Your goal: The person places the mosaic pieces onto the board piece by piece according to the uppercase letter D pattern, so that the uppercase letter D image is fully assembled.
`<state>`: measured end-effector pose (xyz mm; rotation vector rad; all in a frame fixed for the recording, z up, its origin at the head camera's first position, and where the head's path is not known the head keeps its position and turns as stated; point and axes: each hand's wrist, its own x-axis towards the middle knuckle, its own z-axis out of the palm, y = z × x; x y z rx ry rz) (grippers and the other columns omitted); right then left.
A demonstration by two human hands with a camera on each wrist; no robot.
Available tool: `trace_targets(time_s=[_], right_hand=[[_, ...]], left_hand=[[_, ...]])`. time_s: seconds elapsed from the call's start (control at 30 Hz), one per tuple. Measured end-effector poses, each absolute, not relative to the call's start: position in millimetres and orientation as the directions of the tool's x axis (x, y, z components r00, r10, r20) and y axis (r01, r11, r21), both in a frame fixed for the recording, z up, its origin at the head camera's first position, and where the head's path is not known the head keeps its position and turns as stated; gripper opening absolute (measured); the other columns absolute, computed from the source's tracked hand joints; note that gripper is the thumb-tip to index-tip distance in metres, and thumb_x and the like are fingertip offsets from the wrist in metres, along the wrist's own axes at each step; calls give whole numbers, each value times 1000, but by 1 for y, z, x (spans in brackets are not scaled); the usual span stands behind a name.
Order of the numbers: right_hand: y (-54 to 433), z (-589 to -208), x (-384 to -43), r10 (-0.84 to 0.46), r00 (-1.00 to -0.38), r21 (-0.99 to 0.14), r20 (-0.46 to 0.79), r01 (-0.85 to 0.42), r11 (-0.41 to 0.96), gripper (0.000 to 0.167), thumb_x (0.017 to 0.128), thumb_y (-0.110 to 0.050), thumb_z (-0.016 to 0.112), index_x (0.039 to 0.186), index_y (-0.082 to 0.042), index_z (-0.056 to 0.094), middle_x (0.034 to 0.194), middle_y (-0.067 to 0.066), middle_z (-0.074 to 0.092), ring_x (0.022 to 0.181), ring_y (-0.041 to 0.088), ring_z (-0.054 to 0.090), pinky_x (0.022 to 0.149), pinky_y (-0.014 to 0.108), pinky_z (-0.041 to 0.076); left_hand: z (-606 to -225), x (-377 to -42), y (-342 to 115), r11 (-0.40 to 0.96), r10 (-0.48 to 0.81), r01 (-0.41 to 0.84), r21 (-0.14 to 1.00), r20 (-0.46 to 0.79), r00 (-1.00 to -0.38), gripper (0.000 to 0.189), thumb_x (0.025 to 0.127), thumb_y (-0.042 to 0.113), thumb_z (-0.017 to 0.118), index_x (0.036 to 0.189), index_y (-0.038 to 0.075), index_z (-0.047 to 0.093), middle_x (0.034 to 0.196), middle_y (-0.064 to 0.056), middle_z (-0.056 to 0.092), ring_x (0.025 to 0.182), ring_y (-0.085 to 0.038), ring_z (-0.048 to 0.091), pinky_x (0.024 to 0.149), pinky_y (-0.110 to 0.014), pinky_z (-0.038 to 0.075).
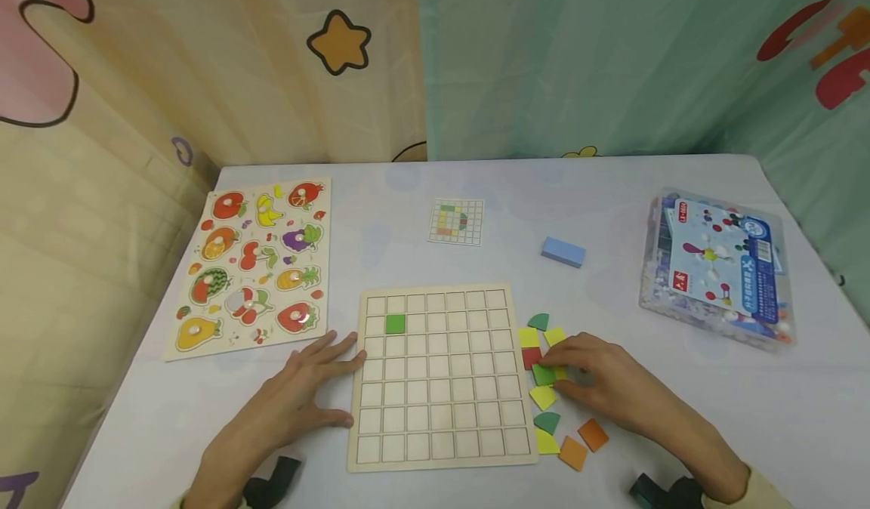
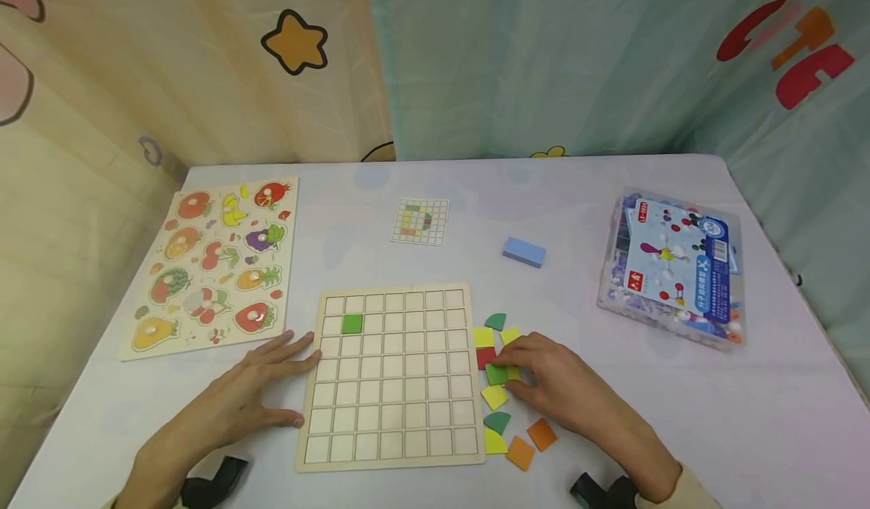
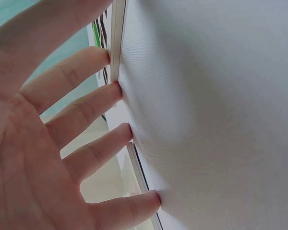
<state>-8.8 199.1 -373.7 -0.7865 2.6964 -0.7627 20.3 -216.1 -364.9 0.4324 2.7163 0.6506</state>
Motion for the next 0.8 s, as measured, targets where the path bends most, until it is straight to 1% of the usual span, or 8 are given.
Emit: trace_targets(time_s=[0.13,0.3,0.4,0.57,0.7,0.8], right_hand=[[199,-373,-9,-545,-836,-548,-66,-426,720,33,79,-9,81,109,-20,75,110,-12,67,105,14,63,88,38,56],[201,-372,-10,-537,-842,-530,-51,-433,729,33,78,-9,82,109,-19,76,108,-12,67,104,14,64,88,38,56],[203,-372,-12,-540,-841,-524,-13,-454,721,33,78,-6,82,108,-19,76,107,-13,67,101,12,64,85,36,57],[204,-372,-15,-555,-828,-533,79,-505,679,34,77,-4,82,108,-16,76,107,-12,68,100,13,65,82,36,58],[200,-373,-19,-559,-821,-560,114,-518,647,33,78,-4,81,109,-15,76,109,-11,68,101,14,65,82,35,58],[193,-375,-23,-570,-811,-575,129,-530,624,32,79,-4,80,109,-13,76,108,-10,68,100,12,64,80,32,58]], left_hand=[[-365,20,-216,851,357,216,479,-227,-906,83,59,31,93,135,15,62,151,-5,44,144,-37,29,106,-74,20],[-365,21,-216,853,353,211,478,-228,-907,83,59,31,93,135,15,62,151,-5,45,144,-36,29,107,-73,20],[-364,21,-216,854,350,207,477,-231,-908,83,59,31,93,135,15,62,151,-5,45,144,-36,29,107,-73,20],[-364,21,-216,856,349,206,475,-235,-907,83,60,31,93,135,15,62,151,-5,45,144,-36,29,107,-72,20],[-364,20,-216,853,349,203,480,-236,-907,83,60,31,93,135,15,62,151,-5,45,144,-36,29,107,-72,19],[-364,20,-216,854,347,201,480,-237,-907,83,59,30,93,135,15,62,151,-5,45,144,-36,29,108,-72,19]])
